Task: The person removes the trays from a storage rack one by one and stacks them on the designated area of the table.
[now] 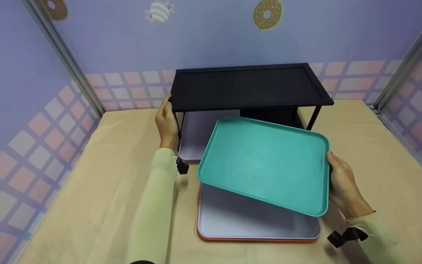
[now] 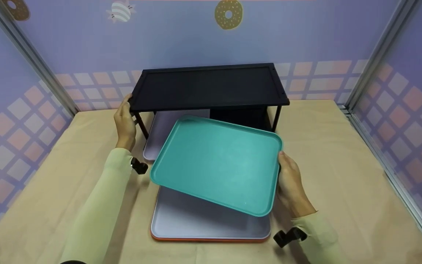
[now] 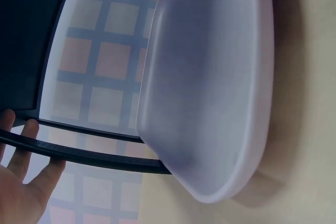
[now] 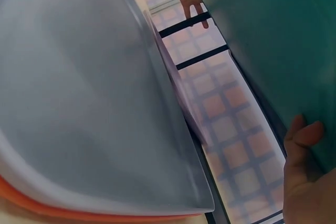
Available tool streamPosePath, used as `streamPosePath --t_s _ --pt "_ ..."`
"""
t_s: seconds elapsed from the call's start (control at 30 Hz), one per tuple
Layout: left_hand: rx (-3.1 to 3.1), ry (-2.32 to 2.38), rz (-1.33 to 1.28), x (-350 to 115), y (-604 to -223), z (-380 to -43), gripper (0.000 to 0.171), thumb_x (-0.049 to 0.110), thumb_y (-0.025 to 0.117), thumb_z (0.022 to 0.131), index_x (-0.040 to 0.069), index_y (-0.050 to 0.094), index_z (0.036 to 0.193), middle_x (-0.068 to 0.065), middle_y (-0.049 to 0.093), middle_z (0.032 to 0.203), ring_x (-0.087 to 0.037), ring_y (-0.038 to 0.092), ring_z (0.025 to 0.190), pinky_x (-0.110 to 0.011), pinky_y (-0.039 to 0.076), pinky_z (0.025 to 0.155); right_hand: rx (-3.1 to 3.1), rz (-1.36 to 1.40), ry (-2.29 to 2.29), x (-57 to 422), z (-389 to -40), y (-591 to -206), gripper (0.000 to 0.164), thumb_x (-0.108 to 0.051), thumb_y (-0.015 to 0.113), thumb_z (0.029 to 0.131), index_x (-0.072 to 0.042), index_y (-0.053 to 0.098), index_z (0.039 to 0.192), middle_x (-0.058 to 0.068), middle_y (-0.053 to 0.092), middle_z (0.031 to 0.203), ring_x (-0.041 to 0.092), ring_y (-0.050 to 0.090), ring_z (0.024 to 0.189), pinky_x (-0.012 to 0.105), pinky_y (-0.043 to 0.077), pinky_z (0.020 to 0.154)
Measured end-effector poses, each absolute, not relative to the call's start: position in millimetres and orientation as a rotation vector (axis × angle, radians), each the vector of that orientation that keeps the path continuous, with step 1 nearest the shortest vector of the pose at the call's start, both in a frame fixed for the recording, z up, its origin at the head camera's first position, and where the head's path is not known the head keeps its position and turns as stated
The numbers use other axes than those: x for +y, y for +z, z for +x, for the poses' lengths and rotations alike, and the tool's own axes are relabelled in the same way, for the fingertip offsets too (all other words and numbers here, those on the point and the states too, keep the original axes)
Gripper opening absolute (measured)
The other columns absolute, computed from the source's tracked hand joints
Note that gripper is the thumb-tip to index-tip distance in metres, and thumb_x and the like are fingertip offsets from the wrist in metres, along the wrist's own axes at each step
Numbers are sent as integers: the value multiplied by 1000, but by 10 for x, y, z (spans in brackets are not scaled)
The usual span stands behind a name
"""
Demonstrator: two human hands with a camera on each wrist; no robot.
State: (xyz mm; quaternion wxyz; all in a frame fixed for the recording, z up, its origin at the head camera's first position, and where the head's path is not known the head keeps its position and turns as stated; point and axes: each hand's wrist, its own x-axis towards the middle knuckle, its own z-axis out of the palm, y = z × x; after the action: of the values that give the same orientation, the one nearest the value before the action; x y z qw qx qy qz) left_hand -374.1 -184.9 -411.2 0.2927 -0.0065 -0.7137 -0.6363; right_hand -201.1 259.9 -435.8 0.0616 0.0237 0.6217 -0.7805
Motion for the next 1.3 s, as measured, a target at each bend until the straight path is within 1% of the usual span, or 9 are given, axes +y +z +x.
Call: streamPosePath --t_s 0.13,0.33,0.47,0.6,0.7,0.83,1.07,1.2,1.3 --pt "-1897 -1709 -11 -1852 -4140 -3776 44 21 34 112 12 56 149 -8 54 152 -1 19 45 -21 21 50 1901 87 -2335 2593 -1995 -4358 72 -53 39 106 -3 23 155 -5 54 126 7 57 116 26 50 96" --pt "-1890 -1731 -29 -1862 -4140 -3797 45 18 32 112 6 52 150 -12 48 156 1 19 45 -21 22 51 1946 111 -2280 2608 -1974 -4351 82 -55 38 106 0 12 162 -6 51 130 4 56 117 24 49 97" --pt "-1889 -1716 -13 -1858 -4138 -3792 44 19 34 112 9 54 149 -20 64 125 0 19 45 -21 21 50 1994 120 -2233 2625 -1962 -4354 83 -56 36 106 1 12 162 -6 50 129 4 56 116 24 49 96" --pt "-1891 -1699 6 -1854 -4148 -3789 43 21 35 112 13 57 148 -22 51 91 -1 20 45 -21 21 50 2021 114 -2200 2628 -1944 -4359 80 -57 36 106 1 18 158 -5 53 126 7 58 114 26 51 95" --pt "-1890 -1688 4 -1852 -4149 -3782 43 22 35 111 13 58 147 -18 65 116 -3 21 46 -22 23 52 2035 102 -2182 2631 -1930 -4361 80 -57 36 106 1 19 158 -5 54 124 7 59 113 26 51 94" --pt "-1894 -1675 -18 -1849 -4149 -3775 44 22 35 111 12 57 148 -6 52 153 -5 20 47 -23 25 53 2055 93 -2159 2625 -1920 -4349 77 -58 36 106 1 24 154 -3 55 120 9 60 109 29 53 92" --pt "-1892 -1667 -29 -1852 -4156 -3783 44 21 34 111 10 56 148 -10 51 154 -5 20 47 -25 28 58 2086 103 -2109 2602 -1919 -4347 81 -59 35 106 4 21 156 -1 57 118 10 62 106 30 54 90" --pt "-1894 -1677 -19 -1853 -4154 -3784 44 22 35 111 12 56 148 -7 67 103 -4 21 46 -25 28 58 2072 102 -2102 2594 -1922 -4366 79 -58 35 106 4 24 154 -2 60 115 11 64 105 31 54 90" --pt "-1894 -1684 -19 -1856 -4157 -3779 43 23 35 112 14 57 148 1 40 66 -3 21 44 -23 23 51 2057 96 -2096 2592 -1922 -4387 76 -58 34 107 3 29 151 -2 62 113 11 64 104 32 54 91"
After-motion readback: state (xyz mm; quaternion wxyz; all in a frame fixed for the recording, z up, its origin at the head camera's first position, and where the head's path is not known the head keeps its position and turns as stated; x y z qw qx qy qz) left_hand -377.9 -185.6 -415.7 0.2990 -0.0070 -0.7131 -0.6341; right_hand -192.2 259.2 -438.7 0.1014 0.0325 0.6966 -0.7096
